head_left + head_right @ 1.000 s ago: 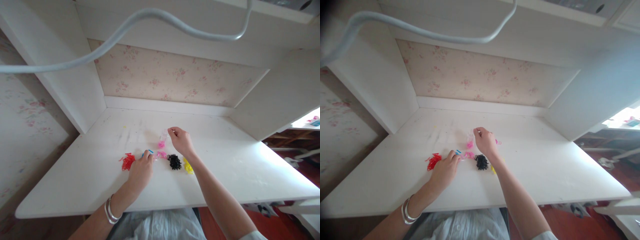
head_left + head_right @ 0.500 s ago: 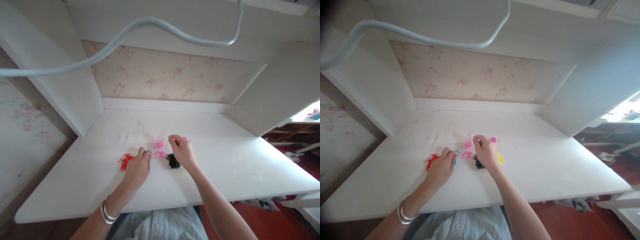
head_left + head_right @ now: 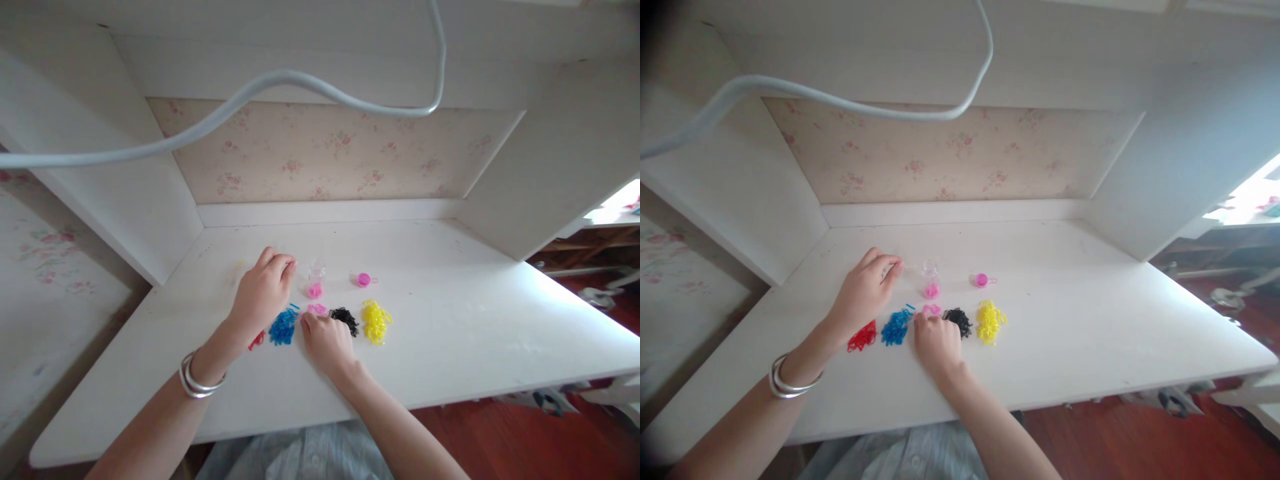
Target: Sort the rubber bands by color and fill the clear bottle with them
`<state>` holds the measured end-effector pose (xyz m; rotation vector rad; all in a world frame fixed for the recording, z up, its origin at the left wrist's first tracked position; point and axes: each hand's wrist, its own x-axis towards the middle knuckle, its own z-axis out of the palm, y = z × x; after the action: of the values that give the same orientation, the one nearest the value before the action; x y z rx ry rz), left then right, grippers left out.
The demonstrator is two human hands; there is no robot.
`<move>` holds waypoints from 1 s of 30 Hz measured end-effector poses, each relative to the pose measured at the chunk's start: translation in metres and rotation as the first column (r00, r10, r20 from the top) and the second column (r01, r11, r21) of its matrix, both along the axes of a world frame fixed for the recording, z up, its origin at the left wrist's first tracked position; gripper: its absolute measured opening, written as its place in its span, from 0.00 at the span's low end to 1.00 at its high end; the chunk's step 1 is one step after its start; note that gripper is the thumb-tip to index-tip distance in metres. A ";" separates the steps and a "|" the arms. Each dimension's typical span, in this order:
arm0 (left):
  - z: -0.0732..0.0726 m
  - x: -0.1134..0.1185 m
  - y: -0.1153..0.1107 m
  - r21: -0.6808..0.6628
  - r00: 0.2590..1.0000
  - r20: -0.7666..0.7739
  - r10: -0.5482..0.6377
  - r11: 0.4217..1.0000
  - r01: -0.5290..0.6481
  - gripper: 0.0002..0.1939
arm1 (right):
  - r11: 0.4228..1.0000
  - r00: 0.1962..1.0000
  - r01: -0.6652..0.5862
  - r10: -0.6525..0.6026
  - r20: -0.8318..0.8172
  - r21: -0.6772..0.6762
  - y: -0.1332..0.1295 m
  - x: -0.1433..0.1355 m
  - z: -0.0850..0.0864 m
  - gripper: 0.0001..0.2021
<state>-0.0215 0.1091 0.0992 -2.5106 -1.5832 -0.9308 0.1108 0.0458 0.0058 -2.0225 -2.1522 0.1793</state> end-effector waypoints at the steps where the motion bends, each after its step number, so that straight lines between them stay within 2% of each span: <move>1: 0.003 0.004 0.002 -0.001 1.000 -0.020 0.003 1.000 -0.003 0.13 | 1.000 1.000 -0.016 0.016 0.004 0.004 0.000 0.001 -0.001 0.15; 6: 0.013 0.023 0.009 -0.041 0.988 -0.154 0.007 0.999 -0.014 0.15 | 0.997 0.997 -0.068 0.068 0.020 0.029 -0.005 0.004 -0.004 0.13; 12: 0.013 0.033 0.013 -0.053 0.943 -0.332 -0.008 0.999 -0.010 0.17 | 0.997 0.999 -0.049 0.048 0.004 0.060 -0.007 0.004 -0.006 0.12; 18: 0.011 0.035 0.023 -0.085 0.928 -0.369 -0.057 0.996 0.028 0.18 | 0.993 0.998 -0.046 0.051 -0.045 0.105 -0.010 0.005 -0.008 0.15; 21: 0.012 0.034 0.025 -0.118 0.940 -0.328 -0.090 0.992 0.054 0.17 | 0.988 0.986 -0.003 0.029 -0.166 0.154 -0.012 0.008 -0.004 0.16; 23: 0.011 0.032 0.024 -0.107 0.954 -0.290 -0.072 0.993 0.043 0.17 | 0.983 0.945 0.040 0.021 -0.326 0.181 -0.012 0.012 0.001 0.17; 26: 0.007 0.025 0.017 -0.068 0.978 -0.208 -0.011 0.998 -0.004 0.16 | 0.977 0.808 0.121 0.005 -0.590 0.174 -0.009 0.023 0.013 0.19; 30: -0.004 0.009 0.002 -0.031 0.999 -0.041 0.005 1.000 -0.006 0.15 | 0.962 0.635 0.249 -0.075 -0.769 0.112 0.005 0.041 0.034 0.21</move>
<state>-0.0122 0.1116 0.0956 -2.5271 -1.6040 -0.8556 0.1522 0.0504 0.0393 -1.5794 -1.3720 0.6264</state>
